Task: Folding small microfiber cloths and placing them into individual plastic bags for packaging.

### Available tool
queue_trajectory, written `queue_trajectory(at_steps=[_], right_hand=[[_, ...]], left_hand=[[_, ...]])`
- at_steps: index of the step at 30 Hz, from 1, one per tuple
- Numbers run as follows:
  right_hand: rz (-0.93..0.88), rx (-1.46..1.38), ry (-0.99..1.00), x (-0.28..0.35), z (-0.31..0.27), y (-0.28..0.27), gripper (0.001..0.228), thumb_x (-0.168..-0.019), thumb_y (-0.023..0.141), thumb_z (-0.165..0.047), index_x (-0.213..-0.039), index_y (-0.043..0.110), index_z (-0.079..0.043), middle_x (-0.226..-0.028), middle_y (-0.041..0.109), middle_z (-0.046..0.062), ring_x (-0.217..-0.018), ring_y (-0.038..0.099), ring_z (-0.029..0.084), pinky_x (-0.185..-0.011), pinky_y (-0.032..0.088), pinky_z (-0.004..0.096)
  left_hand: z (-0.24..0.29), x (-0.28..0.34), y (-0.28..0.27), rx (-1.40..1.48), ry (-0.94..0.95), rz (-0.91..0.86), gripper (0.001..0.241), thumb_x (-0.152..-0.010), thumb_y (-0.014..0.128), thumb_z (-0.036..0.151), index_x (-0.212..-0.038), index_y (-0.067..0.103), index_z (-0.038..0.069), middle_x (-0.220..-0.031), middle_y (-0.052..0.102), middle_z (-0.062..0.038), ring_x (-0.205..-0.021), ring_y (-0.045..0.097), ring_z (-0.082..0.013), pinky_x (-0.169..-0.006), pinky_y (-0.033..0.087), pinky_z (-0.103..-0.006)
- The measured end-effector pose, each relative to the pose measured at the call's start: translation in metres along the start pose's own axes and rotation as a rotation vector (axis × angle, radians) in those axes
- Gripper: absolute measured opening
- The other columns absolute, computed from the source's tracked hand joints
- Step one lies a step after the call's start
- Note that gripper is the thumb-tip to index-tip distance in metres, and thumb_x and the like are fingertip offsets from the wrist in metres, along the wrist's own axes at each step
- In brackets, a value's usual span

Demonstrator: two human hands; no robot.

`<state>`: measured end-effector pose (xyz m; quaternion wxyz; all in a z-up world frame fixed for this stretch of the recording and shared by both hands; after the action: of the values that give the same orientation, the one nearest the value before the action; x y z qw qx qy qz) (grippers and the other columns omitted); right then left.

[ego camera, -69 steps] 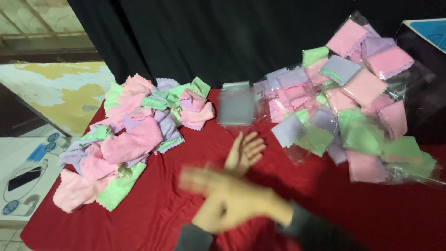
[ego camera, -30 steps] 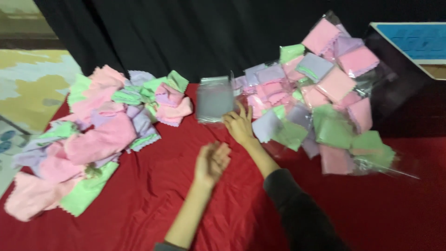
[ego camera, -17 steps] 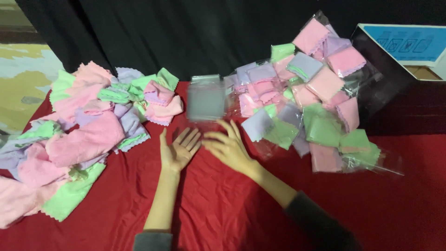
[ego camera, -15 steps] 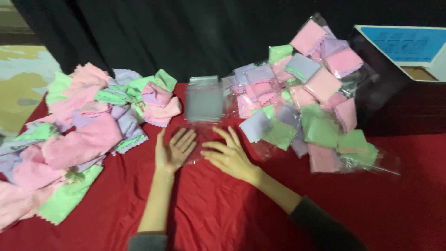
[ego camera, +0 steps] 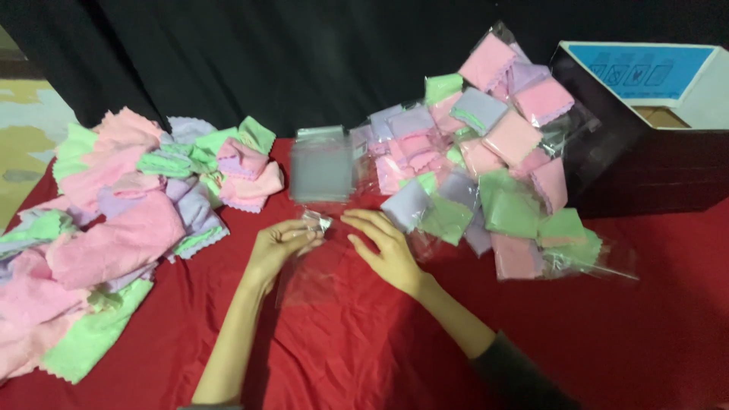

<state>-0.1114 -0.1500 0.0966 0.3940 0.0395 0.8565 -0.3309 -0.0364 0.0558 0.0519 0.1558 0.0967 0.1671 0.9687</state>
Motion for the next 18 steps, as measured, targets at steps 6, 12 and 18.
queue_trajectory(at_steps=[6,12,18], right_hand=[[-0.036,0.024,0.027,-0.007,-0.025,0.013,0.025,-0.095,0.073,-0.011,-0.12,0.072,-0.009,-0.109,0.072,0.01,-0.106,0.071,0.033,-0.091,0.06,0.045],[-0.152,-0.025,0.104,0.002,-0.008,0.028,0.014,-0.087,0.08,-0.012,-0.096,0.07,-0.008,-0.081,0.072,0.009,-0.088,0.072,0.031,-0.082,0.062,0.044],[-0.067,-0.537,0.581,0.012,0.042,0.031,0.008,-0.098,0.071,-0.013,-0.1,0.067,-0.006,-0.093,0.077,0.013,-0.083,0.078,0.022,-0.079,0.066,0.035]], left_hand=[[0.011,0.008,0.02,-0.246,0.075,-0.052,0.041,-0.082,0.082,0.005,-0.123,0.075,0.003,-0.1,0.08,-0.013,-0.094,0.076,-0.021,-0.087,0.062,-0.0333],[0.014,0.007,0.02,-0.692,0.137,-0.061,0.041,-0.078,0.087,0.023,-0.118,0.08,0.027,-0.099,0.083,0.001,-0.102,0.076,-0.0131,-0.095,0.058,-0.0332],[0.049,0.038,0.024,-0.287,-0.005,-0.158,0.075,-0.096,0.051,0.059,-0.149,0.053,0.006,-0.137,0.065,-0.029,-0.132,0.06,-0.0419,-0.113,0.04,-0.0586]])
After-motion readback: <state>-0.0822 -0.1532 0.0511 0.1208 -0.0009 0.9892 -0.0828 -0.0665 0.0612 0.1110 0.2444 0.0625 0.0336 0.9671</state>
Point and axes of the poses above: each hand's wrist, its own x-axis away from the middle knuckle, its own y-axis out of the palm, z = x × y, the point moved 3 cm from there along -x, towards the middle knuckle
